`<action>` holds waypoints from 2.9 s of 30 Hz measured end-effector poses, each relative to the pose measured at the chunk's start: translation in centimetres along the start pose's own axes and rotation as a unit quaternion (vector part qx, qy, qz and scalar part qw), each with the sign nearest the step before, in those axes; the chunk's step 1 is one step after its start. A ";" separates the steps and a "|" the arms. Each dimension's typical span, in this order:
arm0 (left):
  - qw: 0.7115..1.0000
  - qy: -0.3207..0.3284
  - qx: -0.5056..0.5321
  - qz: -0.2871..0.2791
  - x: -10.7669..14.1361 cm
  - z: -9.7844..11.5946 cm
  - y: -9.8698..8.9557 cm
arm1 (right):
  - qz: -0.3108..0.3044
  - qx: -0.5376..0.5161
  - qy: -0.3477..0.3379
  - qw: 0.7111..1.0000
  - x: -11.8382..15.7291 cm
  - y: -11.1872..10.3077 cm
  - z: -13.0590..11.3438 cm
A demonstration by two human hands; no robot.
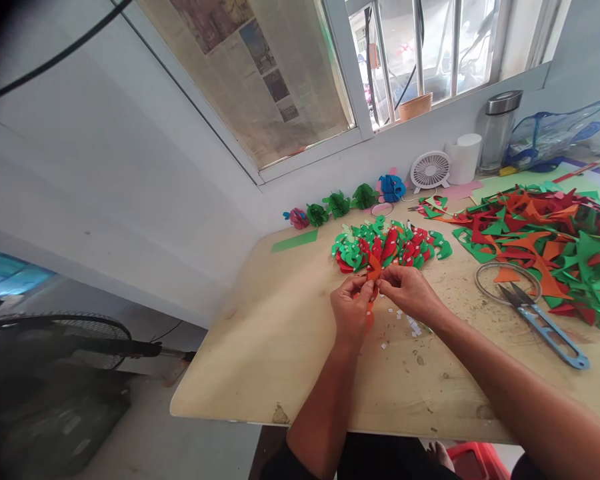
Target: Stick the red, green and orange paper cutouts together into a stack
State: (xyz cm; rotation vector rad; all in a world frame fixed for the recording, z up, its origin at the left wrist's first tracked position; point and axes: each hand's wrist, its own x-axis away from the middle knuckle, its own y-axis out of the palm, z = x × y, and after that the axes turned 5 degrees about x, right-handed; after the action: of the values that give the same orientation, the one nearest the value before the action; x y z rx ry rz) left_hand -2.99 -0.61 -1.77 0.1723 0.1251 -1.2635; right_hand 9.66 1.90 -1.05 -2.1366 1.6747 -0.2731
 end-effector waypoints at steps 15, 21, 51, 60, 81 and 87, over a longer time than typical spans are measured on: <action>0.997 -0.055 0.054 0.011 -0.1 -0.1 0.2 | 0.001 -0.027 0.008 1.000 0.2 -0.2 -0.7; 0.994 -0.072 0.087 0.012 -0.1 0.1 0.4 | -0.002 -0.046 -0.002 0.999 0.1 0.0 -0.5; 0.998 -0.043 0.044 -0.002 0.0 -0.2 0.3 | -0.006 -0.134 0.064 0.989 0.2 -0.2 -1.5; 0.997 -0.050 0.065 -0.001 0.0 -0.2 0.4 | -0.006 -0.147 0.082 0.986 0.2 -0.2 -1.7; 0.960 -0.161 0.230 -0.005 -0.4 0.3 0.1 | 0.091 0.172 -0.161 0.968 1.2 -0.1 -1.8; 0.958 -0.147 0.238 -0.054 -0.3 0.8 -0.1 | 0.121 0.185 -0.166 0.961 1.1 -0.1 -1.7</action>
State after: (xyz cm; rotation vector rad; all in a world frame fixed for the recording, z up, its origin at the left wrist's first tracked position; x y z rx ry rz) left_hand -3.18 -0.53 -0.91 0.3928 -0.4370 -1.3979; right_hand 9.38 0.48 0.41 -1.5867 1.5282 -0.1308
